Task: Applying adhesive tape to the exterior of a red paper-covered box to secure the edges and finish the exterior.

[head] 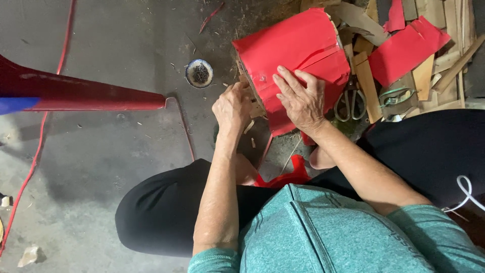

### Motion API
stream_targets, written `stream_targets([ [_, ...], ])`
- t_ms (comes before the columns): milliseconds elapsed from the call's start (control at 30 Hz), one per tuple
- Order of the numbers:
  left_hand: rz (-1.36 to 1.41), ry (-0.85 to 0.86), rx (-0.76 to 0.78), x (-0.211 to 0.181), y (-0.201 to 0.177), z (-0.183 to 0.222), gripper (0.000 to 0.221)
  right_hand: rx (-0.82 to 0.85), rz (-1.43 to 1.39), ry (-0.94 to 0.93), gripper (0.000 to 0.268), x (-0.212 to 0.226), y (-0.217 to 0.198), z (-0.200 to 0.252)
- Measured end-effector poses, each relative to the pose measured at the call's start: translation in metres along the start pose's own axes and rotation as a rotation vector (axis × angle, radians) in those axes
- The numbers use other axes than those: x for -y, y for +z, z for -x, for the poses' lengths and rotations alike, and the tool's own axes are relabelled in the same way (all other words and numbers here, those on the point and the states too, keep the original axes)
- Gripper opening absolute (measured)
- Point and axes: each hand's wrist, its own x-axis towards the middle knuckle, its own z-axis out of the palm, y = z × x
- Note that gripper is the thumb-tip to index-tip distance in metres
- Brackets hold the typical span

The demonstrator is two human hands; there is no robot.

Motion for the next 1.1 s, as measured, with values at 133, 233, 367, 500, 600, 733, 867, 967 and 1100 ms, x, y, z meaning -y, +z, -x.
stream_targets([
  [133, 0.071, -0.013, 0.014, 0.002, -0.002, 0.0, 0.024, -0.016, -0.014, 0.034, 0.04, -0.017, 0.012, 0.011],
  [233, 0.081, -0.026, 0.033, -0.007, -0.013, 0.003, 0.022, -0.011, -0.053, 0.056, 0.038, -0.019, -0.003, 0.006],
  [367, 0.07, -0.012, 0.048, -0.007, -0.011, 0.0, 0.023, 0.012, -0.164, 0.078, 0.032, -0.025, -0.009, 0.005],
  [500, 0.06, -0.005, 0.045, -0.012, -0.013, 0.001, 0.026, -0.032, -0.308, 0.174, 0.031, -0.043, -0.049, -0.001],
  [600, -0.054, -0.062, 0.042, -0.02, -0.009, -0.002, 0.035, -0.301, -0.244, 0.395, 0.024, -0.083, -0.069, -0.008],
  [733, -0.068, -0.069, 0.05, -0.026, -0.01, -0.001, 0.04, -0.377, -0.316, 0.846, 0.033, -0.177, -0.027, 0.096],
  [867, -0.021, -0.029, 0.045, -0.029, -0.013, 0.001, 0.023, -0.004, -0.405, 1.493, 0.027, -0.222, 0.079, 0.25],
  [967, -0.011, -0.067, 0.058, -0.03, -0.01, 0.002, 0.025, 0.507, -0.165, 1.442, 0.043, -0.195, 0.085, 0.263],
  [1100, 0.036, -0.096, 0.073, -0.027, -0.017, 0.004, 0.028, 0.828, -0.071, 1.292, 0.054, -0.163, 0.056, 0.222],
])
